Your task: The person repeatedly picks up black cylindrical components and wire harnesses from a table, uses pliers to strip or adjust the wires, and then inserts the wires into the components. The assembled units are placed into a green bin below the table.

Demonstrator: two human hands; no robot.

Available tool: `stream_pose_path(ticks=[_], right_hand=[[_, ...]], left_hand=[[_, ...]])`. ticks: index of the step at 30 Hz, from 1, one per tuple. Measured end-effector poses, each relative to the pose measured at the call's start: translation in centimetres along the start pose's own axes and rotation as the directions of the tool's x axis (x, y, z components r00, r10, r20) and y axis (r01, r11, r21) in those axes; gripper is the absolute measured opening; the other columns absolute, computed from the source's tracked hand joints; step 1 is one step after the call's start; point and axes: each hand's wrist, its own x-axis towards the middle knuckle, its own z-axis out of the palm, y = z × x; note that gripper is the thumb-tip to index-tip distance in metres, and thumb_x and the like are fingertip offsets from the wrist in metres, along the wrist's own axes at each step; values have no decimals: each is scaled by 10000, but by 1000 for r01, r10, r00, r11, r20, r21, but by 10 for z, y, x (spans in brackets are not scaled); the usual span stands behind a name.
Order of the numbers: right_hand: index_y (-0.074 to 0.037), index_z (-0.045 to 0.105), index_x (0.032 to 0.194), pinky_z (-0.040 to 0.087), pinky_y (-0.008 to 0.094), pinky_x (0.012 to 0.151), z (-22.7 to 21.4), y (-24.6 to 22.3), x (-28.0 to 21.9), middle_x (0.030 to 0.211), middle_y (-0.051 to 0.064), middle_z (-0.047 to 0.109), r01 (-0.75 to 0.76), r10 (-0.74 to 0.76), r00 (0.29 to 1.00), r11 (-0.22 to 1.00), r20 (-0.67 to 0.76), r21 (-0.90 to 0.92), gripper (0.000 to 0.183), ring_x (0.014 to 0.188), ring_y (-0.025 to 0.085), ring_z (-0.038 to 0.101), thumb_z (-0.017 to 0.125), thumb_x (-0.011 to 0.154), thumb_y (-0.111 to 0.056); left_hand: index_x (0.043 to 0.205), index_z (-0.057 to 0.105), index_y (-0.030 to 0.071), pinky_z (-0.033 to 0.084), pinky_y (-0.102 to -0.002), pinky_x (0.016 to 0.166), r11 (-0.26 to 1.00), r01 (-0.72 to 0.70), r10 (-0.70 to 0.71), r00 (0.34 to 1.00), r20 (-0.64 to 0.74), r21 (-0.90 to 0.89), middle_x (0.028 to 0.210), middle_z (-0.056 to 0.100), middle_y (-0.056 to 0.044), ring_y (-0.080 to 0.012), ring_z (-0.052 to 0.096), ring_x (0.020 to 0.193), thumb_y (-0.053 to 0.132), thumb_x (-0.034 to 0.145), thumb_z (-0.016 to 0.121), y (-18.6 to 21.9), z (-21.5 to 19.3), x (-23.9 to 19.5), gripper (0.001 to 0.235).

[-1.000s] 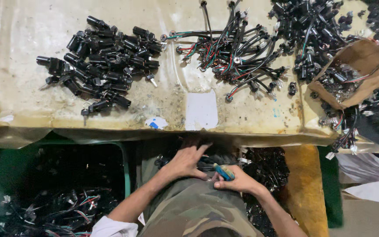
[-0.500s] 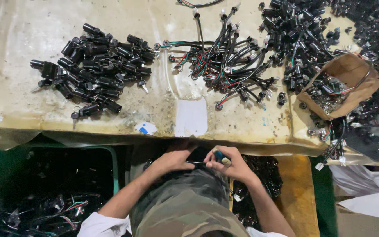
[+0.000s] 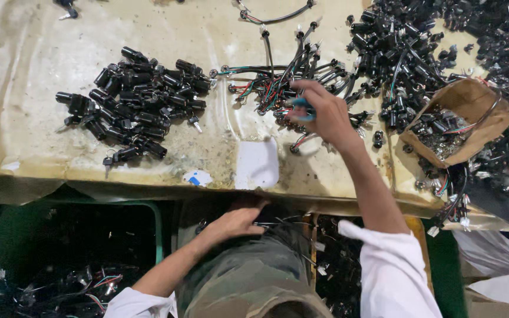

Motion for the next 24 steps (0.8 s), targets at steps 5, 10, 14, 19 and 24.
stream_pose_path(ticks=[5, 10, 14, 19, 24], right_hand=[[-50, 660, 979, 560, 418, 717, 34, 46, 93, 1481, 15, 598, 193, -137, 963, 951, 232, -240, 242, 923, 303, 716, 815, 810, -126], [-71, 685, 977, 544, 473, 749, 88, 95, 156, 1306, 73, 643, 229, -150, 909, 960, 389, -164, 380, 942, 364, 678, 845, 783, -356], [-120, 715, 1074, 547, 465, 818, 114, 145, 182, 1113, 92, 712, 217, -68, 869, 942, 489, -254, 362, 1014, 343, 681, 776, 768, -303], [-107, 751, 958, 573, 456, 785, 118, 193, 190, 1010, 119, 744, 168, 110, 894, 817, 435, -552, 263, 929, 338, 717, 757, 768, -287], [-82, 762, 837, 576, 523, 632, 99, 226, 190, 791, 166, 724, -133, 476, 840, 644, 259, -753, 510, 742, 357, 731, 825, 743, -579]], left_hand=[[1184, 590, 39, 520, -495, 819, 889, -196, 299, 933, -202, 413, 1076, 656, -179, -372, 643, 992, 202, 899, 712, 18, 9, -17, 350], [1028, 605, 37, 500, -509, 756, 900, -218, 359, 863, -357, 379, 1094, 632, -208, -395, 617, 975, 196, 727, 777, 8, 17, -31, 382], [1117, 604, 22, 484, -523, 847, 933, -218, 321, 864, -388, 287, 1091, 628, -191, -398, 609, 989, 182, 756, 781, -4, 25, -29, 432], [1132, 603, 27, 496, -498, 857, 928, -258, 360, 804, -473, 268, 1134, 636, -209, -391, 626, 974, 190, 736, 781, -12, 34, -20, 464], [1143, 593, 21, 492, -489, 766, 970, -161, 215, 916, -338, 181, 961, 630, -157, -363, 625, 892, 219, 844, 776, -10, 23, -29, 403]])
